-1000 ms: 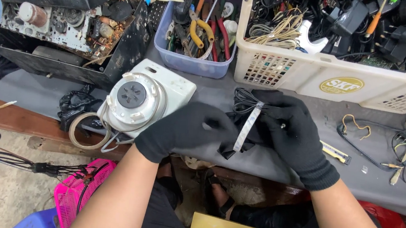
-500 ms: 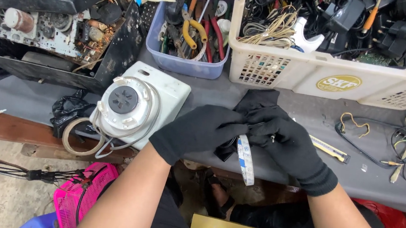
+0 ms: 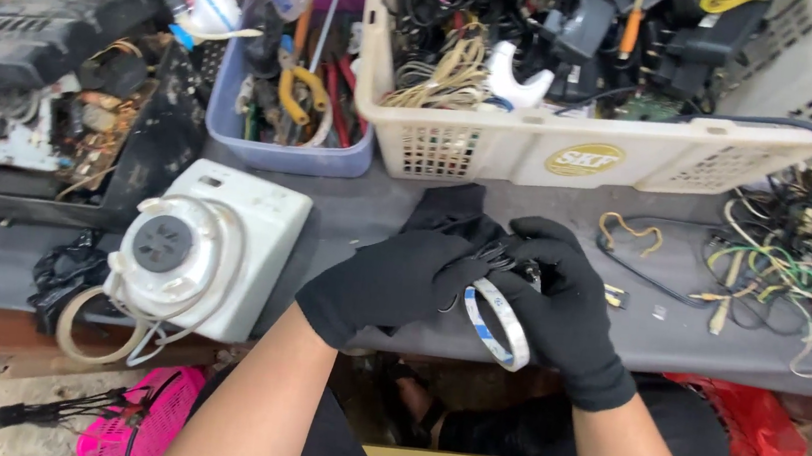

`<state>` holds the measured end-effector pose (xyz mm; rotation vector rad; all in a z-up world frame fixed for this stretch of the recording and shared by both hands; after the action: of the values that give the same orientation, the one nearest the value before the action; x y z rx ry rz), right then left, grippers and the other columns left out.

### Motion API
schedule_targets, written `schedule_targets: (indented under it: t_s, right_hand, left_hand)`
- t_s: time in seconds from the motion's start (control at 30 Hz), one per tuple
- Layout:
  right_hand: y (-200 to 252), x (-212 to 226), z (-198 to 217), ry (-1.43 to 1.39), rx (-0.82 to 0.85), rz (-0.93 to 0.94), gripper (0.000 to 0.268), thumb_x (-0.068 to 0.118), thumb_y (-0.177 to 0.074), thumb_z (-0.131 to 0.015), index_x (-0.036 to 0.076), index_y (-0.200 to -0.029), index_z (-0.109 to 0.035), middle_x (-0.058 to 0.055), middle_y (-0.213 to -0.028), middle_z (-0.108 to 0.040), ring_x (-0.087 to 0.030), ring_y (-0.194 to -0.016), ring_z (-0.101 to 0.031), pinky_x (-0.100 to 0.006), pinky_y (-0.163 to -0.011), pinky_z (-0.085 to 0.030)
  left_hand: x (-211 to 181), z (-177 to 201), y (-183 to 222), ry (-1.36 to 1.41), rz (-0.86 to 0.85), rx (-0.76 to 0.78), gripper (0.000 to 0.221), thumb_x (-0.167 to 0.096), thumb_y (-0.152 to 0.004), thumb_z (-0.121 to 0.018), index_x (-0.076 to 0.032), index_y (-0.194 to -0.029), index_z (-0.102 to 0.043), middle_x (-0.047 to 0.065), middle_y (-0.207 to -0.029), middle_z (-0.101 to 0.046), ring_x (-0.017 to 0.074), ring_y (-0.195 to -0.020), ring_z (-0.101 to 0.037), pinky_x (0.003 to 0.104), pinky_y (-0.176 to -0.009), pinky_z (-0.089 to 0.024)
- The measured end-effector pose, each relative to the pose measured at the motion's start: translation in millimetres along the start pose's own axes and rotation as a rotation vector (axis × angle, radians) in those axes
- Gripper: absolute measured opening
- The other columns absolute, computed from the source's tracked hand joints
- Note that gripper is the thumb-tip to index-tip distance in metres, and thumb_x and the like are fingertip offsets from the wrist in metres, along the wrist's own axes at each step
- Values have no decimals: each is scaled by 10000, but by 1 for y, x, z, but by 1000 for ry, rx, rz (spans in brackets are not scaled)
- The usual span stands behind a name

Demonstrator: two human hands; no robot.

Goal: Bundling electrical wires together and securing them with white adhesive tape.

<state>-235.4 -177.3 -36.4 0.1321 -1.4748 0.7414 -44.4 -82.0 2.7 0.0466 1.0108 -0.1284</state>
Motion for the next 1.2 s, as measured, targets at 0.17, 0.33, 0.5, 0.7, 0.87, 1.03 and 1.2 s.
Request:
schedule_targets:
  t_s: [0.17, 0.33, 0.5, 0.7, 0.87, 1.03, 1.2]
  right_hand:
    - [31, 36, 14, 123, -274, -26, 242, 18, -978, -571, -20, -1216, -555, -163, -1274, -558, -294, -1192, -590, -430, -1060, -480]
    - [50, 59, 25, 115, -168, 64, 574, 537, -1050, -378, 22, -1121, -621, -126, -1087, -677, -243, -996, -639, -372, -902, -497]
    - [19, 78, 44, 223, -185, 32, 286, 224, -1034, -499, 32, -1152, -675, -118, -1073, -725, -265, -1030, -695, -392, -920, -544]
    - [-36, 103, 58, 280, -237, -235, 321, 324, -1053, -557, 100, -1219, -716, -177, -950, -765, -376, -960, -726, -501, -865, -545]
    - [-67, 118, 61, 404, -156, -477, 422, 546, -1016, -497, 249, -1246, -688, -24, -983, -773, -269, -925, -705, -472, -852, -514]
    - [-77, 123, 65, 494, -106, -596, 459, 630, -1002, -456, 294, -1211, -688, 39, -956, -763, -234, -897, -697, -452, -860, -510]
    - [-77, 120, 62, 594, 2, -687, 576, 662, -995, -412, 248, -1301, -670, 3, -956, -775, -271, -1017, -710, -514, -925, -530]
  left_hand:
    - [-22, -8, -24, -207, -150, -103, 349, -377, -1070, -426, -94, -1001, -618, 146, -889, -687, 347, -908, -639, 430, -933, -456]
    - [-51, -8, -58, -365, -220, -156, 383, -382, -1057, -460, -142, -776, -559, 70, -688, -630, 323, -699, -587, 462, -715, -402]
    - [-99, 11, -107, -316, -119, 38, 344, -349, -1060, -388, -105, -1015, -625, 133, -926, -695, 331, -788, -649, 452, -668, -452]
    - [-68, 34, -190, -714, -379, -220, 347, -455, -1068, -497, -178, -1144, -691, 84, -1031, -745, 313, -1043, -701, 450, -940, -550]
    - [-55, 46, -220, -831, -400, -175, 356, -464, -1081, -462, -213, -1100, -714, 32, -977, -760, 291, -979, -718, 447, -914, -567]
    - [-33, 46, -229, -855, -427, -239, 347, -506, -1069, -494, -236, -1140, -700, 23, -1044, -754, 287, -1013, -714, 443, -907, -570]
    - [-14, 40, -236, -796, -313, -173, 421, -577, -1056, -475, -275, -1247, -699, 17, -1183, -742, 270, -1123, -684, 432, -997, -537]
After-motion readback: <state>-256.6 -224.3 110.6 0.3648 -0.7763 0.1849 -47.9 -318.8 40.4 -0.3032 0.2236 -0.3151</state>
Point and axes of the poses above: each hand's wrist, its own y-axis away from the middle knuckle, its own z-axis out of the back of the hand, x = y × z, the point moved 2 cm from there along -y, towards the middle knuckle
